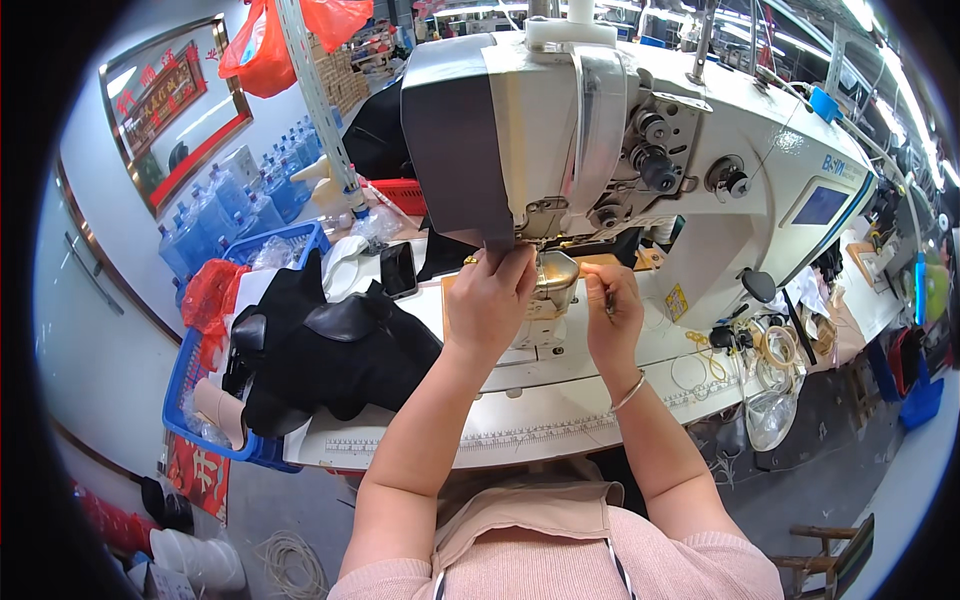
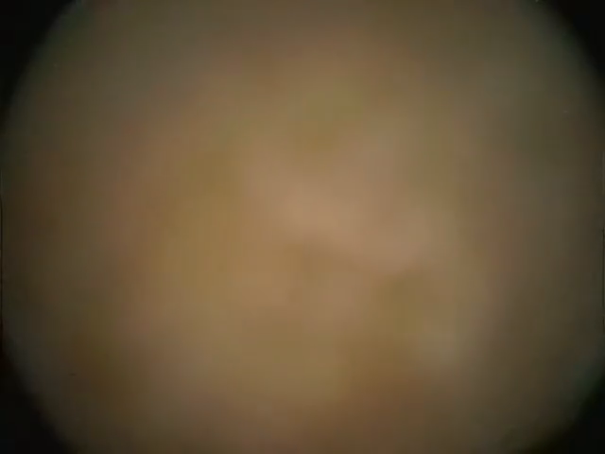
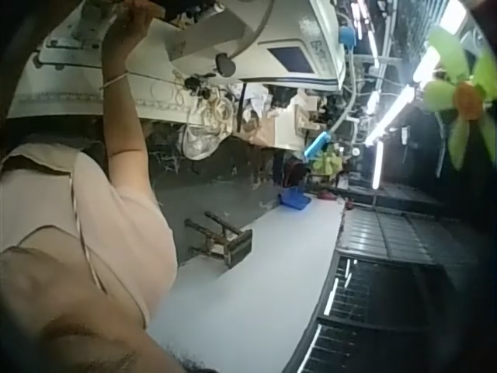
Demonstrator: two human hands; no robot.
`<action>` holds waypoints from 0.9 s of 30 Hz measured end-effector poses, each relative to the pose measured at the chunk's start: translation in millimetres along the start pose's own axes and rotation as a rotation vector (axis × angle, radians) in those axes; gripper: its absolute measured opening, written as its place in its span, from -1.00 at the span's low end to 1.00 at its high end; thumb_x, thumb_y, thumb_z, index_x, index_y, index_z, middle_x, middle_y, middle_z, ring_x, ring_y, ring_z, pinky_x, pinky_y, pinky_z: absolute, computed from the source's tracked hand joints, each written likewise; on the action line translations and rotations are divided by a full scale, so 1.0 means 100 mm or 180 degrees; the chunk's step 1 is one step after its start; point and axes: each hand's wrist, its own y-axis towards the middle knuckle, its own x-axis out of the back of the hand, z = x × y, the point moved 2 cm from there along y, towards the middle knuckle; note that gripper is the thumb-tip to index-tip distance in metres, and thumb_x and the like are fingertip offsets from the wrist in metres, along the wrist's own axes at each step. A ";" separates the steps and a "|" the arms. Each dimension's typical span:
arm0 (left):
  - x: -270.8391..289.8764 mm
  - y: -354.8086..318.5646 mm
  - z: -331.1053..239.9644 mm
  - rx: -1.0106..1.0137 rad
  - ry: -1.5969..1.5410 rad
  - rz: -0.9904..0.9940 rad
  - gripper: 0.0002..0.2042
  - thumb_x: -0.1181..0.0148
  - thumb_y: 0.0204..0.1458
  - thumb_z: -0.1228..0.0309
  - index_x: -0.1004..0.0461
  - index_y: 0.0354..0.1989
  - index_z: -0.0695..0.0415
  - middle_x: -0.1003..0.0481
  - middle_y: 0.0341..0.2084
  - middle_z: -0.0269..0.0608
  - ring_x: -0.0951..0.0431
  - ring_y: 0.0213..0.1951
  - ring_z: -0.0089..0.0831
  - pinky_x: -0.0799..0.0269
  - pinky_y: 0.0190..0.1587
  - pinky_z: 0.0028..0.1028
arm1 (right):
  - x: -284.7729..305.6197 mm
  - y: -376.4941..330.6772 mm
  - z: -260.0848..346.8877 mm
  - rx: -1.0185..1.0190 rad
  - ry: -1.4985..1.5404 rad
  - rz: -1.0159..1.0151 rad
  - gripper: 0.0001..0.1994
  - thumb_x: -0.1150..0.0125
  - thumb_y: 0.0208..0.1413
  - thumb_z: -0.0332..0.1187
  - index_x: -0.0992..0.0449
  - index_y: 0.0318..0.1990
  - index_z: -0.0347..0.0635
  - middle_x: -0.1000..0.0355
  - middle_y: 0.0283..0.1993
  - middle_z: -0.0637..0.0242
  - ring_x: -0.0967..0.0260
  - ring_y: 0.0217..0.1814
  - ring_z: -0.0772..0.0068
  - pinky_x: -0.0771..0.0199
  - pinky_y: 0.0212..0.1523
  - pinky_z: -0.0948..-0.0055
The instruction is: Stitching together black shoe upper components using an industrial sewing machine.
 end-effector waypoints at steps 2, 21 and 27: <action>-0.02 -0.01 -0.01 -0.0010 0.0076 0.0004 -0.85 -0.23 -0.14 0.47 -0.48 -0.35 0.03 -0.48 -0.44 -0.32 -0.47 -0.54 -0.31 -0.41 -0.47 -0.41 | -0.04 0.04 0.05 0.0203 -0.0191 0.0072 -0.91 -0.17 0.05 -0.53 -0.51 -0.28 -0.20 -0.36 -0.33 0.36 -0.24 -0.43 0.55 -0.28 -0.42 0.58; 0.06 0.00 -0.03 0.0043 -0.0070 0.0095 -0.80 -0.25 -0.14 0.52 -0.53 -0.28 0.09 -0.53 -0.36 -0.24 -0.54 -0.38 -0.25 -0.46 -0.32 -0.41 | -0.33 0.21 0.28 0.0267 -0.0264 0.0109 -0.88 -0.25 -0.24 -0.52 -0.49 -0.44 -0.20 -0.33 -0.49 0.28 -0.27 -0.44 0.25 -0.31 -0.43 0.37; 0.21 -0.39 0.07 -0.1160 -0.0691 0.0605 -0.60 -0.17 -0.22 0.53 -0.47 -0.08 0.17 -0.47 -0.15 -0.26 -0.47 -0.08 -0.31 -0.42 -0.08 -0.35 | -0.16 -0.08 0.46 0.0666 0.0069 0.0864 -0.84 -0.21 -0.27 -0.62 -0.46 -0.44 -0.26 -0.38 -0.42 0.27 -0.35 -0.50 0.38 -0.36 -0.47 0.52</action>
